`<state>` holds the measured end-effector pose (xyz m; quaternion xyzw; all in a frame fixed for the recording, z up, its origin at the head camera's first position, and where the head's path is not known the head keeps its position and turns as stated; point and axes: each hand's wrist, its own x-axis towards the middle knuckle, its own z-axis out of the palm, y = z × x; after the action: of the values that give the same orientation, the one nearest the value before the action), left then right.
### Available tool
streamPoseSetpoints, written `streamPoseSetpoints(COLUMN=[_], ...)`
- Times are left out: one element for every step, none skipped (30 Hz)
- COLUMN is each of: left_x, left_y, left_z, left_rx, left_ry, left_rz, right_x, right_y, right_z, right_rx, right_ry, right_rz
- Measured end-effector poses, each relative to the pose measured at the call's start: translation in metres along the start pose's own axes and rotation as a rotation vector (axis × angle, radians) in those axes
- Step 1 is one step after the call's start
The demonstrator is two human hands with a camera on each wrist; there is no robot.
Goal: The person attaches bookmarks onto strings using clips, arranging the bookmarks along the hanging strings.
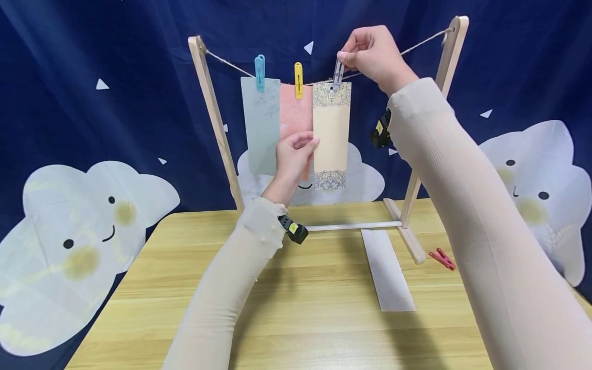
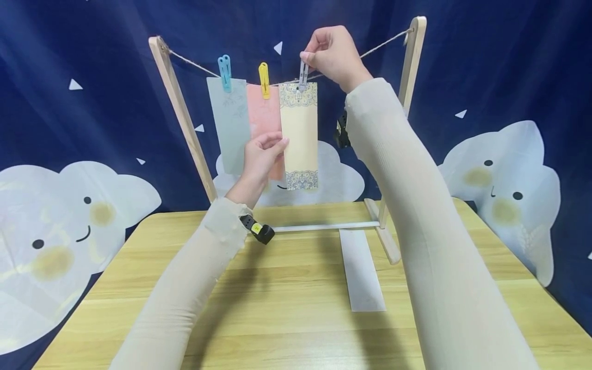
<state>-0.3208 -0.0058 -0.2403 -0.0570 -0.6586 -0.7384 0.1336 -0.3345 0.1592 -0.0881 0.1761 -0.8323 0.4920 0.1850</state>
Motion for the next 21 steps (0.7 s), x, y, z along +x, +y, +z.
streamPoseSetpoints(left_x=[0.0001, 0.0002, 0.0002, 0.0, -0.0003, -0.0006, -0.001, -0.0013, -0.0015, -0.0015, -0.0015, -0.0013, -0.0008, -0.0005, -0.0001, 0.0003, 0.0005, 0.0007, 0.0009, 0.0012, 0.0019], left_y=[0.0003, 0.0005, 0.0007, 0.0009, 0.0012, 0.0013, 0.0014, 0.0014, 0.0014, 0.0013, 0.0013, 0.0013, 0.0013, 0.0012, 0.001, 0.0007, 0.0003, -0.0004, -0.0012, -0.0023, -0.0035], left_z=[0.0005, 0.0012, 0.002, 0.0031, 0.0041, 0.0052, 0.0062, 0.0071, 0.008, 0.0087, 0.0093, 0.0097, 0.0101, 0.0103, 0.0104, 0.0105, 0.0105, 0.0102, 0.0097, 0.0089, 0.0082], left_rx=[-0.002, -0.004, -0.01, -0.018, -0.023, -0.027, -0.031, -0.034, -0.038, -0.037, -0.036, -0.036, -0.038, -0.04, -0.042, -0.045, -0.044, -0.041, -0.039, -0.04, -0.041], left_ry=[0.001, 0.002, 0.002, -0.001, -0.003, -0.005, -0.008, -0.01, -0.011, -0.011, -0.009, -0.006, -0.005, -0.005, -0.006, -0.006, -0.007, -0.007, -0.006, -0.004, -0.002], left_rz=[0.003, 0.005, 0.004, 0.002, 0.001, 0.0, -0.001, -0.004, -0.006, -0.009, -0.01, -0.01, -0.012, -0.012, -0.013, -0.018, -0.022, -0.027, -0.033, -0.038, -0.04], right_x=[-0.0003, -0.0006, -0.0008, -0.0012, -0.0016, -0.002, -0.0021, -0.0023, -0.0025, -0.0028, -0.0028, -0.0029, -0.0029, -0.0029, -0.0027, -0.0025, -0.0022, -0.0021, -0.0021, -0.0019, -0.0017], right_y=[0.0005, 0.0011, 0.0017, 0.0024, 0.0031, 0.0037, 0.0041, 0.0044, 0.0045, 0.0046, 0.0046, 0.0045, 0.0044, 0.0044, 0.0045, 0.0048, 0.0053, 0.0058, 0.0065, 0.0073, 0.0078], right_z=[0.0009, 0.0016, 0.0021, 0.0023, 0.0024, 0.0022, 0.0017, 0.0011, 0.0004, -0.0003, -0.0009, -0.0015, -0.0019, -0.0023, -0.0027, -0.003, -0.0032, -0.0034, -0.0032, -0.003, -0.0025], right_rx=[0.002, 0.0, -0.001, -0.005, -0.009, -0.012, -0.018, -0.029, -0.042, -0.058, -0.073, -0.086, -0.105, -0.119, -0.128, -0.133, -0.139, -0.144, -0.151, -0.153, -0.153], right_ry=[-0.002, -0.005, -0.009, -0.013, -0.016, -0.02, -0.026, -0.032, -0.039, -0.044, -0.051, -0.059, -0.068, -0.076, -0.084, -0.093, -0.102, -0.109, -0.113, -0.116, -0.116], right_rz=[0.007, 0.013, 0.018, 0.024, 0.026, 0.031, 0.03, 0.03, 0.027, 0.027, 0.029, 0.033, 0.035, 0.038, 0.043, 0.053, 0.063, 0.069, 0.078, 0.087, 0.094])
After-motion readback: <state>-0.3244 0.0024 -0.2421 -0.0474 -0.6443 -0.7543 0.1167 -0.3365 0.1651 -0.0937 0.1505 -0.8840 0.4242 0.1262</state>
